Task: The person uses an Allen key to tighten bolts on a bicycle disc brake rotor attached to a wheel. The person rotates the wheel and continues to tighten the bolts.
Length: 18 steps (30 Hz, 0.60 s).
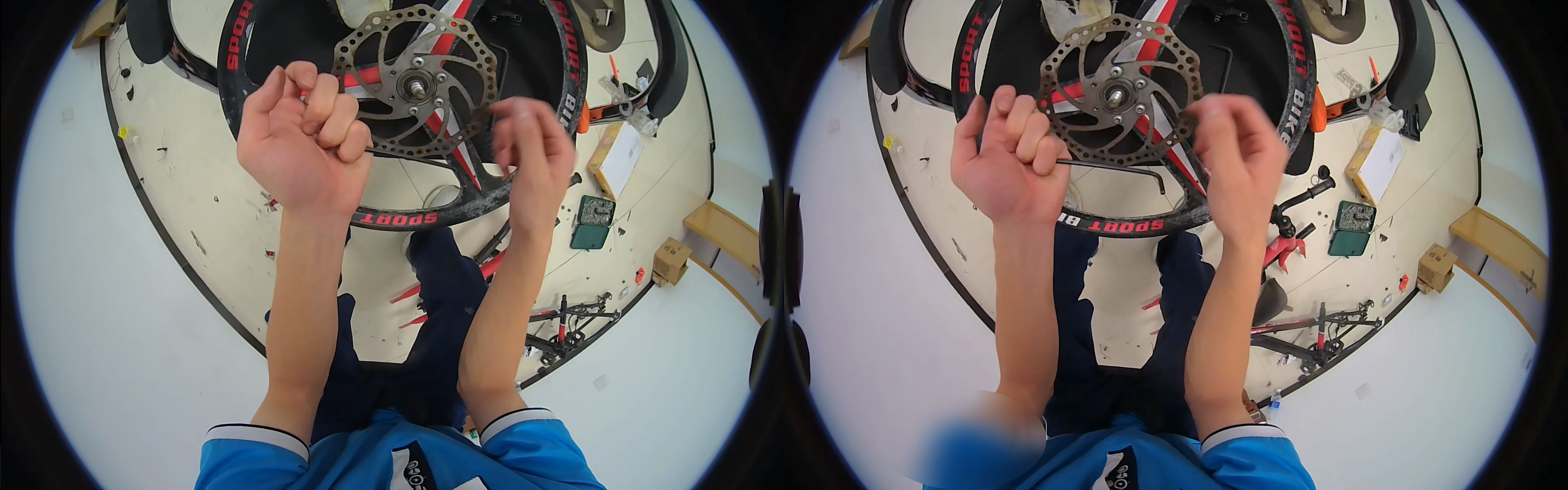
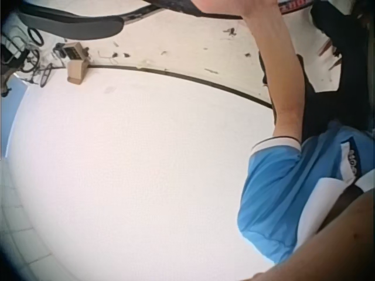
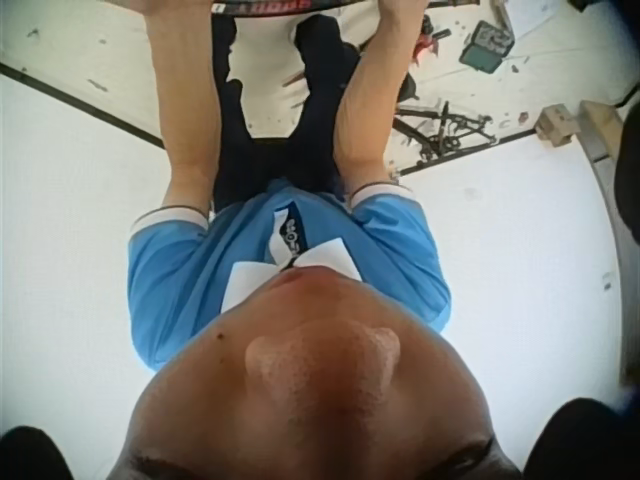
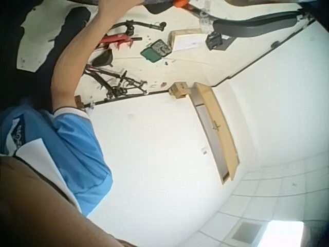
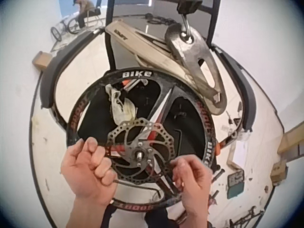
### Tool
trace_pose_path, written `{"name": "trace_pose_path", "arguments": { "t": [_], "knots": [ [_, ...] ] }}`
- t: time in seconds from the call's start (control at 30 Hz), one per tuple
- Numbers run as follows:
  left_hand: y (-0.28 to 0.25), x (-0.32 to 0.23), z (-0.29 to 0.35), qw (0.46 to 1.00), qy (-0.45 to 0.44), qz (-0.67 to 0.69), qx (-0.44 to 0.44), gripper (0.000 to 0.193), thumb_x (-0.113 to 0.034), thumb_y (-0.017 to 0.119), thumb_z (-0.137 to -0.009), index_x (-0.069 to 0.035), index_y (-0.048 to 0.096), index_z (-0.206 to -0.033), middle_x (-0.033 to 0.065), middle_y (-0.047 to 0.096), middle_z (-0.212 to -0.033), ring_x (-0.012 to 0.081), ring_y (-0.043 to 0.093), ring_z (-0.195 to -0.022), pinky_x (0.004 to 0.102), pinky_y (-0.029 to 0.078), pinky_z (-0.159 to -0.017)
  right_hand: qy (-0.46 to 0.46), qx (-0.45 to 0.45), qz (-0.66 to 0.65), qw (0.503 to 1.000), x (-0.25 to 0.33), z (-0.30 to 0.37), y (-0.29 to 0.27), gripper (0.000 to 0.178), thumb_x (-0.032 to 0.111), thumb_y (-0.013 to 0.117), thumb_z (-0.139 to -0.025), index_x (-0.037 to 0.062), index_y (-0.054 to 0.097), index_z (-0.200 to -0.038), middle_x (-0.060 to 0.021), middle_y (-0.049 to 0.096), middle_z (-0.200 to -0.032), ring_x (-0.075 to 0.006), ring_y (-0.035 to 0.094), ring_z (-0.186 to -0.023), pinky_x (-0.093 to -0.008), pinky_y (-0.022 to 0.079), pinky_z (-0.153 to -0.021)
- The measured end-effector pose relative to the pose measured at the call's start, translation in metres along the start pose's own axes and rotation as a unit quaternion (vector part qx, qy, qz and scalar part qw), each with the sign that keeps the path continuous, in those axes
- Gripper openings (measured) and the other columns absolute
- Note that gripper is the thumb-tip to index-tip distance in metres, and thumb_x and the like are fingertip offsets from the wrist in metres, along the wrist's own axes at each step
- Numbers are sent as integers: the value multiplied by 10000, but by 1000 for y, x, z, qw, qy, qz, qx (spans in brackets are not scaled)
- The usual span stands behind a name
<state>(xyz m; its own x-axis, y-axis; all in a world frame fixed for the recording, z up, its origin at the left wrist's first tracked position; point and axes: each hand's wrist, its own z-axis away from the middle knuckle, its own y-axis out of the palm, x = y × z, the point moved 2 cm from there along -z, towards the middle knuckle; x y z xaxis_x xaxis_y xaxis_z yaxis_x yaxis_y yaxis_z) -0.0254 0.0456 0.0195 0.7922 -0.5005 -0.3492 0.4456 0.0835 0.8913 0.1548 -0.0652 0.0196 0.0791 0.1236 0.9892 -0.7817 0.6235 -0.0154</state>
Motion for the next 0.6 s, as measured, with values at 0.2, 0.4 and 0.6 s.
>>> {"name": "trace_pose_path", "arguments": {
  "t": [0.2,0.4,0.6],
  "knots": [
    [1,-10,2,995,21,17,92,267,-309,431,-1009,-90,504,-876,-31,277,-628,88,178,-508,261,144,-446,120,207,8,971,-1,34,24,106,49,675,-938,-32,701,-1001,13,624,-741,-45,558,-643,-203,429,-571],
    [4,4,-5,820,174,-533,118,85,-102,661,-918,-23,657,-949,-4,535,-725,71,430,-616,218,325,-551,-30,108,21,993,-7,21,29,109,22,732,-888,-9,746,-992,-4,664,-746,-42,569,-654,-193,420,-569],
    [0,-3,9,740,17,-643,194,84,-62,697,-895,15,685,-926,38,637,-737,60,562,-663,219,435,-596,-102,93,75,988,-7,15,23,142,-1,755,-857,1,749,-999,-15,692,-790,-48,594,-676,-189,443,-593]
  ]
}}
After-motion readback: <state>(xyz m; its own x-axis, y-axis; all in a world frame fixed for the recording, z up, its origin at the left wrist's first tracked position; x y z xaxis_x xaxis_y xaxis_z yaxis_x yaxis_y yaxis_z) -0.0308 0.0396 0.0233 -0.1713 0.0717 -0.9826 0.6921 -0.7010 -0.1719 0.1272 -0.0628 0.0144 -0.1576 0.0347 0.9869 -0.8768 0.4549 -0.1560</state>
